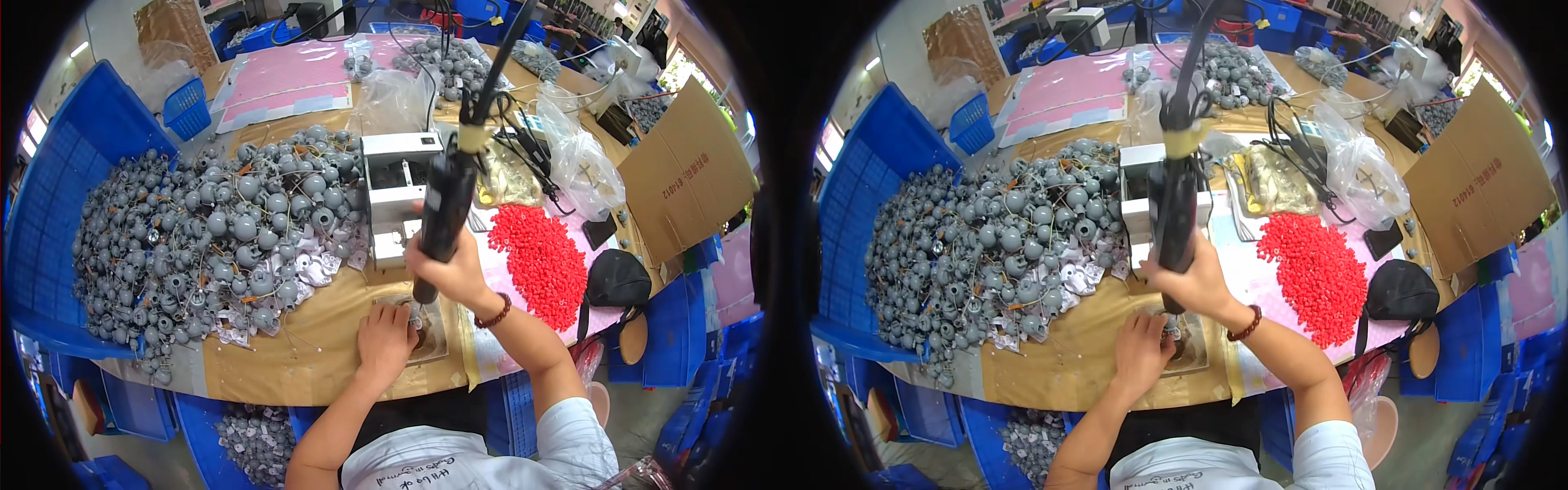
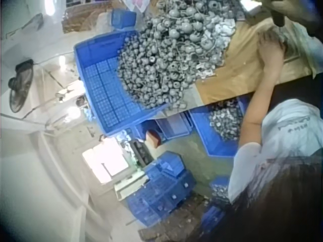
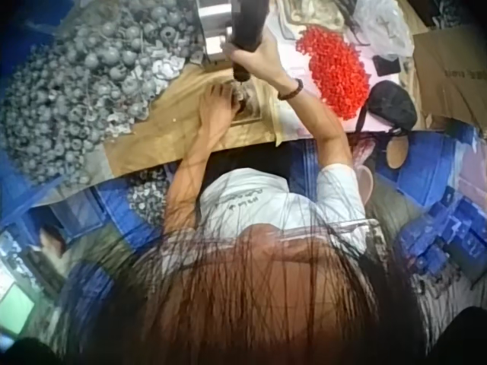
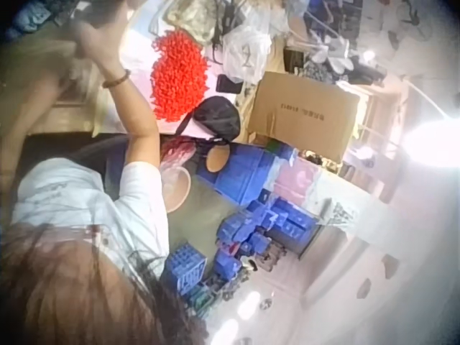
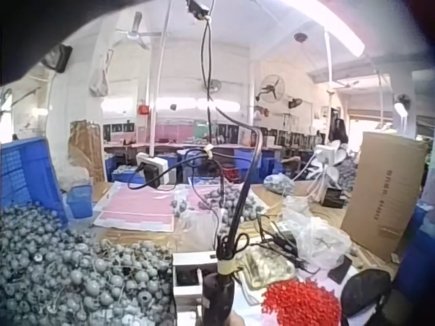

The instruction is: Assembling small grey plastic components with red parts using a pneumatic screwdriver and a jig.

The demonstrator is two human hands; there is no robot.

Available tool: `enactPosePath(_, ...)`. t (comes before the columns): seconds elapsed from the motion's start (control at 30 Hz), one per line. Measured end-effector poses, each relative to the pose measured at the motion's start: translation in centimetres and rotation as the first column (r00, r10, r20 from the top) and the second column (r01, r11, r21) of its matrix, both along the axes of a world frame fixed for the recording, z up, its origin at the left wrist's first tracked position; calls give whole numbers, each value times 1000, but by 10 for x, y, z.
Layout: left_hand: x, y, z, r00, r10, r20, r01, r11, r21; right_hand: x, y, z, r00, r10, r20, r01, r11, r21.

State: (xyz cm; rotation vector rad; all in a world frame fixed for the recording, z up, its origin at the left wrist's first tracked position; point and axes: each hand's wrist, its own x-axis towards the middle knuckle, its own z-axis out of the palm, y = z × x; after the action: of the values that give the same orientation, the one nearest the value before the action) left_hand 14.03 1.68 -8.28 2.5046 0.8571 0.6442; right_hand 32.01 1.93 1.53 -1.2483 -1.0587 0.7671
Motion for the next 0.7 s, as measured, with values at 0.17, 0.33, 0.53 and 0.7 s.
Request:
enactPosePath(0.17,-1,1,-2,1000,1,3,-1,999,44,-17,-26,-15,998,40,53,-43,997,59)
enactPosePath(0.33,0,1,-5,1000,15,-8,-14,999,48,-23,-31,-23,998,54,18,-56,993,107)
enactPosePath(0.53,0,0,-7,999,37,18,-39,993,108,-24,-36,-25,995,88,40,-93,984,151)
enactPosePath(0.7,1,1,-7,999,32,39,-36,993,112,-23,-37,-24,990,120,72,-131,973,189)
